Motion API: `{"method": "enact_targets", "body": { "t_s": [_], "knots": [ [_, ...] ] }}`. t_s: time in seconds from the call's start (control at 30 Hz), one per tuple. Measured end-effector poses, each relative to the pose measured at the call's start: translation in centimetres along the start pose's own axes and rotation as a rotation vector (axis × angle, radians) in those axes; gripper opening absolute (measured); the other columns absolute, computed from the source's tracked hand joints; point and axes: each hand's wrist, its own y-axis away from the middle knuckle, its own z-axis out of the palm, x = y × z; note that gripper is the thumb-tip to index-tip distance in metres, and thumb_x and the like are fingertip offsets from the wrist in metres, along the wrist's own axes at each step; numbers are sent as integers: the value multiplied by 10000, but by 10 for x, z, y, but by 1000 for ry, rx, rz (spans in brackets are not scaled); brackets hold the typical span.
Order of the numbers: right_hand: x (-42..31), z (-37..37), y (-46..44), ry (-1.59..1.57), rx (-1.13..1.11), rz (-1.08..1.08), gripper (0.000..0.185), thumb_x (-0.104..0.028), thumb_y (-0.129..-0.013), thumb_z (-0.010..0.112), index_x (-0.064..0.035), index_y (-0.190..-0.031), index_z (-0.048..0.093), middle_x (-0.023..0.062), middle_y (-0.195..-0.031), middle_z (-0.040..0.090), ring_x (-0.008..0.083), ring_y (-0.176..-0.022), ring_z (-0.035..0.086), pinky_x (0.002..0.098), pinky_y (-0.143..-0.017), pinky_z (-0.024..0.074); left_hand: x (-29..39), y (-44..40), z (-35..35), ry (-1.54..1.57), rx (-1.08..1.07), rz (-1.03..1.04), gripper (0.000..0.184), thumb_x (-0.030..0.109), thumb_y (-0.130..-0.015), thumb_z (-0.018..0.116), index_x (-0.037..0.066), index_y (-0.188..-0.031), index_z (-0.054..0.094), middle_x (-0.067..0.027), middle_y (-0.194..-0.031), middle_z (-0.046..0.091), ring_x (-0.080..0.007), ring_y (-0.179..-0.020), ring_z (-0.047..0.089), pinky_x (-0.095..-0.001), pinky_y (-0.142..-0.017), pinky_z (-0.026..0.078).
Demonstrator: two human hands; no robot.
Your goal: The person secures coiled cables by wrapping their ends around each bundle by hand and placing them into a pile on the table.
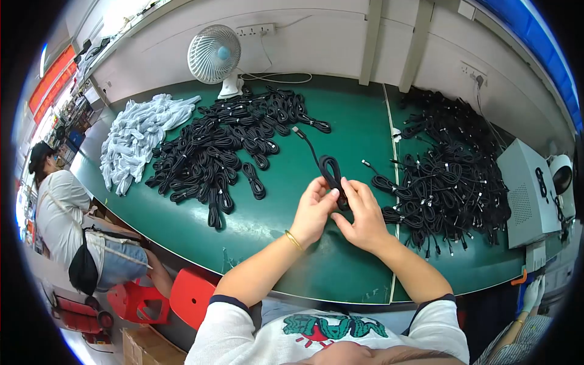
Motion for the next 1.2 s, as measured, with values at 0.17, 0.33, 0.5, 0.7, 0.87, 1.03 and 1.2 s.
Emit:
{"method": "enact_targets", "body": {
  "t_s": [0.17,0.33,0.5,0.7,0.87,1.03,1.2],
  "knots": [
    [10,-9,-6,-168,171,84,377,-38,-677,650,3,-1029,520,154,-1019,502,277,-870,543,328,-737,455,15,-4,-6,-2,-66,-37,278,131,-867,497,46,-1112,398,-43,-931,526,-137,-831,567,-253,-729,472],
    [7,-17,-6,-269,99,86,319,-67,-652,685,-12,-940,558,114,-921,535,223,-769,567,306,-641,472,13,0,-6,196,-157,-164,281,152,-868,507,59,-1109,394,-47,-954,535,-144,-851,573,-341,-800,489],
    [10,-12,-6,-192,73,53,347,-188,-619,735,-24,-877,571,92,-819,547,234,-715,566,313,-611,462,8,-4,-7,74,-123,-102,271,122,-859,520,66,-1096,401,-73,-977,555,-180,-879,583,-296,-690,515],
    [18,-16,-6,-141,13,-6,308,-182,-663,699,-44,-916,587,90,-837,568,248,-769,559,348,-681,437,8,-9,-15,-30,-16,-70,187,57,-824,564,52,-995,489,-24,-936,555,-91,-831,535,-221,-743,440],
    [20,-16,-2,-73,-64,-12,338,-163,-694,663,-48,-1002,583,92,-835,573,256,-767,556,360,-695,423,15,-7,-9,-75,-29,-163,191,127,-864,522,57,-1026,448,-49,-988,560,-105,-822,554,-245,-715,463],
    [26,-7,3,-180,-76,75,331,-139,-693,681,-18,-988,591,108,-778,581,240,-655,571,320,-577,455,6,-9,-14,-138,4,-138,177,148,-857,541,62,-991,463,-30,-894,569,-87,-795,543,-216,-668,434],
    [16,-11,-4,-171,-149,118,312,-152,-707,667,-24,-981,591,116,-790,591,252,-678,579,329,-618,465,4,-12,-19,52,-8,-239,200,189,-850,551,76,-994,471,14,-759,503,-68,-625,470,-205,-559,385]
  ]
}}
